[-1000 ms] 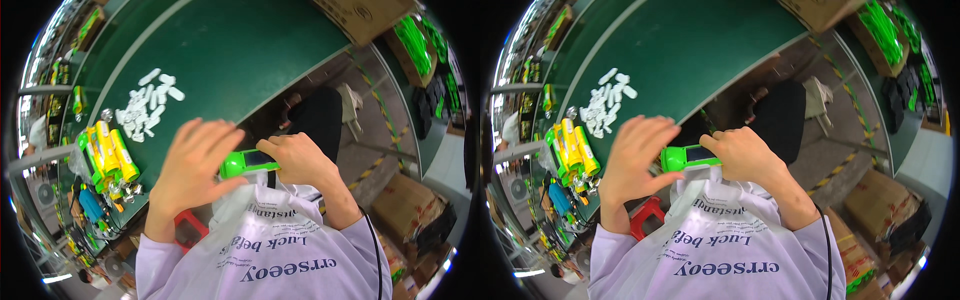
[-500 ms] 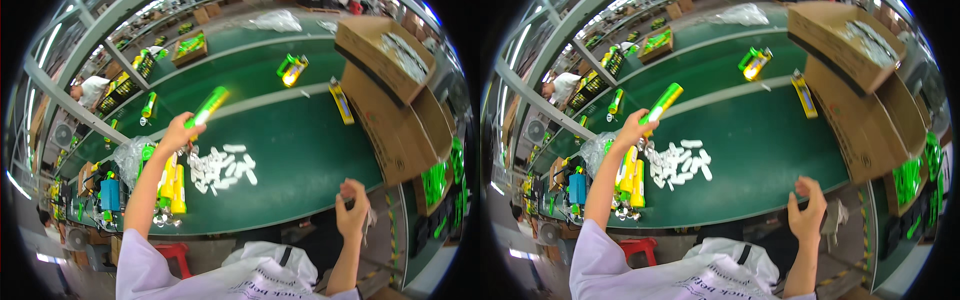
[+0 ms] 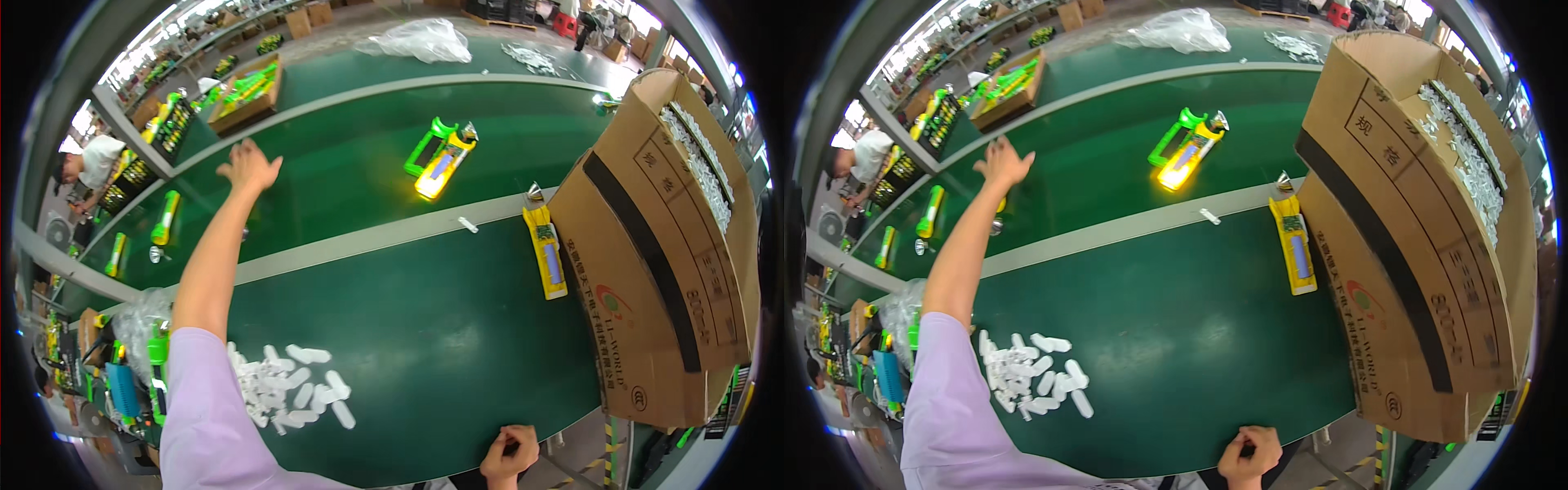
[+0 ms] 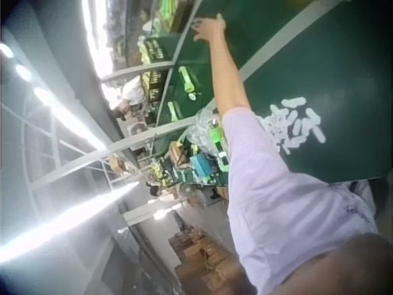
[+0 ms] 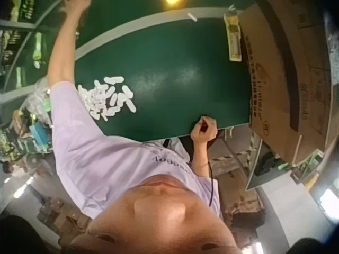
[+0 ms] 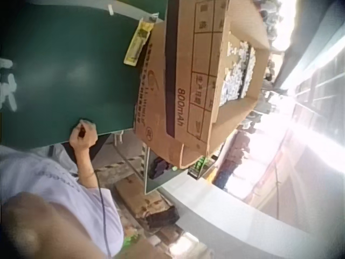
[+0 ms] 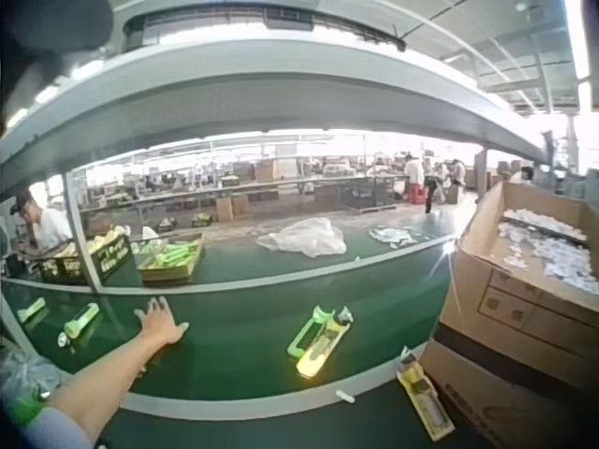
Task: The person takes flashlights from a conveyor belt, installs plastic switch covers onto them by hand, tests the lights, and places the flashlights back onto the conveyor belt.
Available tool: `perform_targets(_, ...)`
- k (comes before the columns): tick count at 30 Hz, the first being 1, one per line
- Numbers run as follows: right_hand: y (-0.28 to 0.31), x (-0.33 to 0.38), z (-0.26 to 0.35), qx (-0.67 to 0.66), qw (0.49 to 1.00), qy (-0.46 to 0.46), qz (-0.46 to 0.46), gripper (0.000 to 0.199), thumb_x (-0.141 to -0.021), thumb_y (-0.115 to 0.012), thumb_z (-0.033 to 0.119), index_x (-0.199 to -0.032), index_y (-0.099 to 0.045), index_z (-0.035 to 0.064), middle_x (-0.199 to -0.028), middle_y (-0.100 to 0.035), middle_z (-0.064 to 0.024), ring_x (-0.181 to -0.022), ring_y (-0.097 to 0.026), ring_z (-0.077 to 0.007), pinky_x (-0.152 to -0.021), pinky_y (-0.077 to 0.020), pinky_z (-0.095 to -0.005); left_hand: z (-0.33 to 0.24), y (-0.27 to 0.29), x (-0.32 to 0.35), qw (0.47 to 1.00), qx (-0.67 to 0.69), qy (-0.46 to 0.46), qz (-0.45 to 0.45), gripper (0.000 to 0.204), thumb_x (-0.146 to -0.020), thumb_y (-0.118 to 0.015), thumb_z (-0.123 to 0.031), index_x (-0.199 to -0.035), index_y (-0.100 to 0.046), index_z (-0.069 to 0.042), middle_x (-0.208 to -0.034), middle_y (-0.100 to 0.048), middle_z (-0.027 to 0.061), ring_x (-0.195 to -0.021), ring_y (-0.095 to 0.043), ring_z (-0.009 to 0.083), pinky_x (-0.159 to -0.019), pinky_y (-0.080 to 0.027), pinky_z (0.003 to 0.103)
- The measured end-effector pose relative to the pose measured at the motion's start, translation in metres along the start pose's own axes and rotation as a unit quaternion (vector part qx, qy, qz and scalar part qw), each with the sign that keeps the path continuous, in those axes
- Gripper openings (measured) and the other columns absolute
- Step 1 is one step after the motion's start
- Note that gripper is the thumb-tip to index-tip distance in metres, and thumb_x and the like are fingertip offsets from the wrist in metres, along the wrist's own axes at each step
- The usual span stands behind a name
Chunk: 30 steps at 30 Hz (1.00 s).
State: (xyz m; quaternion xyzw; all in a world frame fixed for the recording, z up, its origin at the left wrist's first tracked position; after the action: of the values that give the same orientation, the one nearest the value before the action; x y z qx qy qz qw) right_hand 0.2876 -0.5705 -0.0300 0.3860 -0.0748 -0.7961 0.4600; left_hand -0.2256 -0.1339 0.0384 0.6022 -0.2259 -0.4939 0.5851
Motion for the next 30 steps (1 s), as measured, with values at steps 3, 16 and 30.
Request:
perform_targets(3, 0.0, -0.012, 0.018, 0.039, 0.998, -0.04, 0.005, 0.024, -0.087, -0.05, 0.016, -0.08, -0.063, -0.002, -0.075, -0.064, -0.016, -0.06, -0.06, -0.0307, -0.059, -0.0481, -0.0419, -0.129, 0.022, -0.007, 0.969, 0.197, -0.132, 0.065, 0.095, -0.085, -0.056, -0.069, -0.141, -0.035, 0.005, -0.138, -0.05, 0.0304, -0.122, -0.054, 0.0455, -0.096, -0.049, 0.051)
perform_targets(16, 0.003, 0.002, -0.004, -0.002, 1.0, -0.003, -0.005, 0.024, -0.056, -0.053, -0.008, -0.076, -0.06, 0.001, -0.069, -0.064, -0.01, -0.054, -0.058, -0.0246, -0.05, -0.0467, -0.0297, -0.323, 0.059, 0.086, 0.889, 0.259, -0.272, 0.262, 0.139, -0.05, -0.083, -0.067, -0.151, -0.016, 0.0, -0.141, -0.046, 0.0254, -0.125, -0.053, 0.0366, -0.102, -0.045, 0.042)
perform_targets(30, 0.007, 0.0, -0.004, -0.029, 0.999, 0.019, -0.002, 0.022, -0.055, -0.054, -0.007, -0.073, -0.06, 0.0029, -0.069, -0.064, -0.0093, -0.054, -0.058, -0.0221, -0.048, -0.0452, -0.0279, -0.308, 0.056, 0.069, 0.905, 0.261, -0.248, 0.224, 0.085, -0.059, -0.085, -0.053, -0.118, -0.058, 0.003, -0.121, -0.061, 0.0237, -0.11, -0.061, 0.0326, -0.093, -0.05, 0.038)
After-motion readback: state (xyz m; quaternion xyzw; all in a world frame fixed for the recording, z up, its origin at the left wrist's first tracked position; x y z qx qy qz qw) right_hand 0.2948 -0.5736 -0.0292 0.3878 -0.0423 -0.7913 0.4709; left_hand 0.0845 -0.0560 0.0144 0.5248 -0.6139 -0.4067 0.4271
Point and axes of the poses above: each hand's wrist, its own x-axis away from the middle knuckle, its own y-axis out of the back of the hand, z = x × y, the point moved 4 cm from there along -x, towards the middle knuckle
